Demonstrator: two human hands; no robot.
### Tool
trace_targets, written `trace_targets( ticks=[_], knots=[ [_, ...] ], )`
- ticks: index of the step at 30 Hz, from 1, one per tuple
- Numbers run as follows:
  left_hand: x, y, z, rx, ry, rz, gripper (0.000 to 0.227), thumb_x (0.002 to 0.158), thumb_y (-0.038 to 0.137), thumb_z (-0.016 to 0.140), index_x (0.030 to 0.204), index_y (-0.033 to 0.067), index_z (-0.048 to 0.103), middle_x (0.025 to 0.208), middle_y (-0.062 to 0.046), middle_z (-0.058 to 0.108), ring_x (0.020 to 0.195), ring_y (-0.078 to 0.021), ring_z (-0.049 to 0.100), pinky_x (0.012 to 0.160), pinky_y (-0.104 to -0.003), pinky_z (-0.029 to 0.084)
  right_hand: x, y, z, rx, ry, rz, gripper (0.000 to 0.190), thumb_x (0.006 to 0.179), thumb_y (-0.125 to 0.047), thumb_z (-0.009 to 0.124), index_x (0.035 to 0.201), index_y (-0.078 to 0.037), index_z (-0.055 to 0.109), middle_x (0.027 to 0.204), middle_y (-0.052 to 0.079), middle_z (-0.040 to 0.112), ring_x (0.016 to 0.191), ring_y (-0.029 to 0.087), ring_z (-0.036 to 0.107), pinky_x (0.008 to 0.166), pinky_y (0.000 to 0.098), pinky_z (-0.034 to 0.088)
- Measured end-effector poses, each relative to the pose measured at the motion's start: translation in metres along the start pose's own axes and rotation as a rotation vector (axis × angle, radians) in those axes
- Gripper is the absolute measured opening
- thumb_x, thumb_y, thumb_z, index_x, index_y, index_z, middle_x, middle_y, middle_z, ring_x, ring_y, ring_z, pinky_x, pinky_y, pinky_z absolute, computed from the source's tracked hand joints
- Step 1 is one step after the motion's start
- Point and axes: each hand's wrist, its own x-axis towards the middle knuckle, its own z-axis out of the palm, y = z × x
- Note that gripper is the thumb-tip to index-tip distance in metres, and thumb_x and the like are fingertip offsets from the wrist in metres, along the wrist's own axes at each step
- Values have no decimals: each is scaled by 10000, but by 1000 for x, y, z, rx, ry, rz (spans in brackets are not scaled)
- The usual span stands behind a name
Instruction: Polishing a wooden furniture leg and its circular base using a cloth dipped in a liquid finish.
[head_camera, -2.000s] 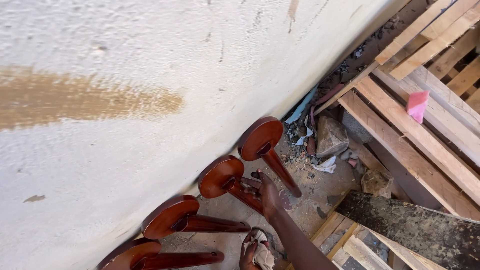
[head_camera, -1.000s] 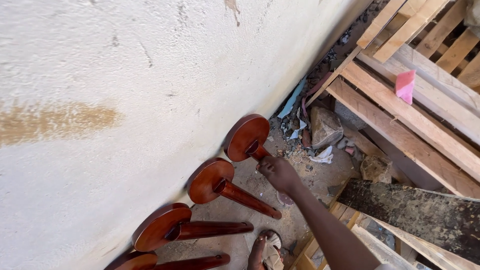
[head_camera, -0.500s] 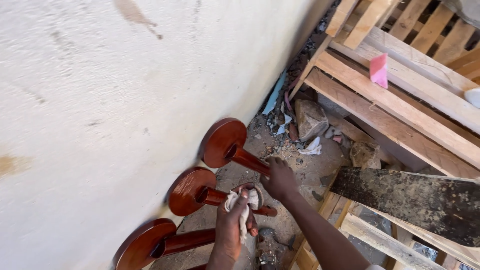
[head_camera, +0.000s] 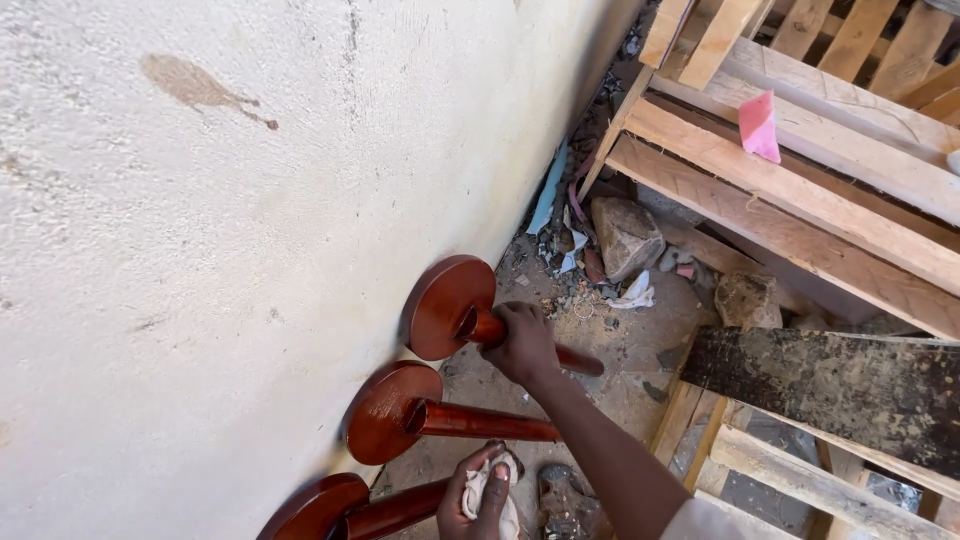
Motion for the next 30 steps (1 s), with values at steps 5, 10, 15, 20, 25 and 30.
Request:
trace_targets(
  ticks=[5,10,15,20,25,30],
  knots=[
    [-6,-22,-14,26,-83,79,282,742,196,853,999,88,899,1105,-49,897,1112,-182,788,947,-338,608,-5,10,-20,64,-2,-98,654,603,-287,829,1241,-194,722,1415,69,633,1352,331,489,1091,633,357],
    [-12,-75,-33,-28,-220,200,295,730,236,862,998,120,901,929,-84,939,776,-203,871,650,-287,676,-89,33,-64,357,126,-17,632,707,-331,888,1264,-110,690,1384,123,658,1277,306,655,1039,392,601],
    [-78,-77,-64,-150,-333,73,285,748,158,876,1019,77,911,778,-116,828,628,-201,768,595,-277,604,-206,76,-84,1126,-109,-504,658,929,-252,716,1506,-163,412,1414,109,641,1296,228,543,1036,396,432],
    [-183,-58,-135,229,-392,141,195,732,200,771,902,290,807,772,120,738,716,-21,682,720,-130,564,-292,80,-90,1051,28,-274,1094,793,-548,674,1648,-110,150,1636,153,380,1487,323,407,1236,559,292],
    [-318,-76,-224,446,-300,757,700,590,551,877,1147,284,549,1058,-24,706,944,-284,692,800,-433,532,-483,-176,-185,109,332,-767,825,749,-710,618,1336,-132,665,1468,72,629,1461,327,469,1214,520,301],
    [-446,-133,-330,225,125,911,954,592,584,834,1374,154,496,1179,-189,644,1120,-412,589,948,-517,465,-665,-305,-179,1019,-389,-328,533,835,-462,688,1274,-161,670,1241,64,651,1115,221,631,983,444,472]
  ],
)
